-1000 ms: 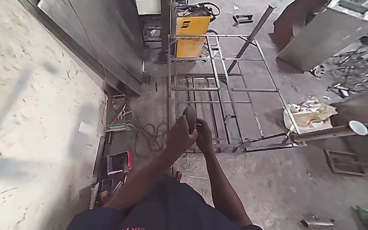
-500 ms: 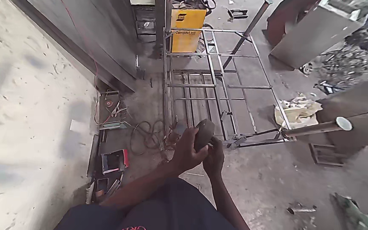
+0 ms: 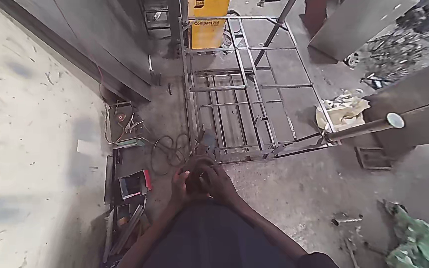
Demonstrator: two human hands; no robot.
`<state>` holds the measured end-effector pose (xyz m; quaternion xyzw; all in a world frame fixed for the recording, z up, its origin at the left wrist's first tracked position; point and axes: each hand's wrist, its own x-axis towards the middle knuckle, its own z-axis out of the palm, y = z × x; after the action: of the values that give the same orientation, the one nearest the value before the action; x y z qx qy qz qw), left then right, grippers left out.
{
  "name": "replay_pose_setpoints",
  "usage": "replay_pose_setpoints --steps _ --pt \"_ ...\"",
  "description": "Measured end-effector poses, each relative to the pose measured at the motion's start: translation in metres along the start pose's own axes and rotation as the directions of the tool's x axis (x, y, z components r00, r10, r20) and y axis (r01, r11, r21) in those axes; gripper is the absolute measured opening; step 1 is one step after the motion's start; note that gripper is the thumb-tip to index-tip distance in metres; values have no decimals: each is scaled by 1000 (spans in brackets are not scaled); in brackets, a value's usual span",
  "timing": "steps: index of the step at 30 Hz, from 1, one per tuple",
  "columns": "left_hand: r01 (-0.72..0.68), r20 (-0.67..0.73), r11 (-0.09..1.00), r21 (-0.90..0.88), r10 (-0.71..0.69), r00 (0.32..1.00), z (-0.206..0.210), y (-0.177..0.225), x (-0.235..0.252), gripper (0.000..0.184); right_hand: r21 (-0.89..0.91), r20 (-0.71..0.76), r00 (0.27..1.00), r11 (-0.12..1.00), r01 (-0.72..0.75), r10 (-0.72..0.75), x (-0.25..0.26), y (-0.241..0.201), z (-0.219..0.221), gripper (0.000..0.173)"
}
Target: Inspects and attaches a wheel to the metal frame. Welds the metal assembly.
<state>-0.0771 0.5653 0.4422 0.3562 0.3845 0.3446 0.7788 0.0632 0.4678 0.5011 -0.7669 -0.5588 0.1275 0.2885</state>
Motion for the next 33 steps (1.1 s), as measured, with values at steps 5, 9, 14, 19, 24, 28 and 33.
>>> replay_pose_setpoints --steps 5,9,14,19,24,28,33 --pt "69 -1 993 -97 -70 998 -30 -10 -14 38 193 80 997 981 -25 10 5 -11 2 39" --pt "46 -31 992 -117 -49 998 -31 -2 -22 35 367 200 979 923 -118 45 3 -13 -1 48" --pt "65 -5 977 -204 -68 998 -38 -11 -27 40 406 390 920 902 -146 -27 1 -7 -9 65" --pt "96 -49 959 -267 -113 992 -33 -7 -27 38 594 413 909 740 -317 58 2 -7 -36 48" --pt "27 59 905 -425 -2 998 -33 2 -13 45 945 328 902 -89 -316 281 4 15 -73 27" --pt "-49 -22 904 -424 44 999 -33 14 8 39 834 541 793 -63 -547 280 -1 28 -73 29" --pt "-106 -133 917 -385 58 989 -30 36 45 29 880 473 818 -135 -455 328 13 31 -62 32"
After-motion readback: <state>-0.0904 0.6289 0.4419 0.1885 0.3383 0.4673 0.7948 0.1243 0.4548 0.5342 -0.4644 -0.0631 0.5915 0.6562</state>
